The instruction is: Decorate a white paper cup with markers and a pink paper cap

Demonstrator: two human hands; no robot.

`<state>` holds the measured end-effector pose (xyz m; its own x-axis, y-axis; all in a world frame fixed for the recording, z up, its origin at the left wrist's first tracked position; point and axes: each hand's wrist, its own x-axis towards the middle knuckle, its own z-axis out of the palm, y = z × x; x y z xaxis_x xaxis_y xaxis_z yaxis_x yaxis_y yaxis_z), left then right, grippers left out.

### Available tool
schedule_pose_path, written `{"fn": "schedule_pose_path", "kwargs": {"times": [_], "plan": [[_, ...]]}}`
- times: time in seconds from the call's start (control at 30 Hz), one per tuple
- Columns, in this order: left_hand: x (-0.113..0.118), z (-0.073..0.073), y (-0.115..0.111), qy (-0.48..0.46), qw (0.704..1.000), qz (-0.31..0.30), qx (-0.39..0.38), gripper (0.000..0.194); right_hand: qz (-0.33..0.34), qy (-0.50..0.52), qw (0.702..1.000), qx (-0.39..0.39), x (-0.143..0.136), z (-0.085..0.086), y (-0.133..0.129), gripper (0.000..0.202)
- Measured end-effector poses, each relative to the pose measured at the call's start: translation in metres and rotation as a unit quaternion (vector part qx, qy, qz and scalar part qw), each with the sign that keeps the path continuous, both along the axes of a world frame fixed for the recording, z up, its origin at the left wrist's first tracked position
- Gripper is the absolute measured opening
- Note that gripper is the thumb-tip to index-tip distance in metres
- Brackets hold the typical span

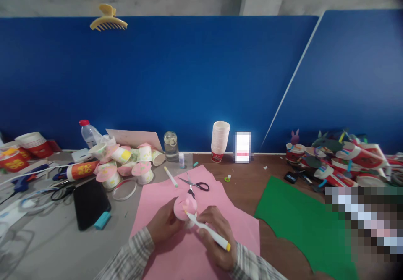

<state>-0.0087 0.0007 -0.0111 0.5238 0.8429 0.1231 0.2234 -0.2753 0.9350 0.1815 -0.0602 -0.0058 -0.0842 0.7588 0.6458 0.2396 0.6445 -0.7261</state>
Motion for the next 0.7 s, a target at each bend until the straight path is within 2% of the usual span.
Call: {"fn": "schedule_pose_path", "kwargs": {"times": [0.27, 0.47, 0.6, 0.7], "plan": [[-0.0016, -0.0046, 0.0017, 0.011, 1.000, 0.008, -0.019, 0.033, -0.002, 0.000, 1.000, 0.011, -0.0007, 0.0025, -0.0007, 0.010], [-0.0008, -0.0029, 0.0005, -0.008, 1.000, 0.005, -0.025, 0.034, -0.005, 0.003, 1.000, 0.018, -0.0005, 0.0038, -0.0016, 0.011], [-0.0007, -0.0035, 0.0003, -0.003, 1.000, 0.011, -0.025, 0.032, 0.014, -0.012, 1.000, 0.016, -0.0003, 0.0016, -0.0024, 0.020], [-0.0007, -0.0029, 0.0002, -0.007, 1.000, 0.008, -0.014, 0.030, 0.036, -0.040, 0.998, 0.045, -0.0010, 0.0002, -0.0031, 0.031]]}}
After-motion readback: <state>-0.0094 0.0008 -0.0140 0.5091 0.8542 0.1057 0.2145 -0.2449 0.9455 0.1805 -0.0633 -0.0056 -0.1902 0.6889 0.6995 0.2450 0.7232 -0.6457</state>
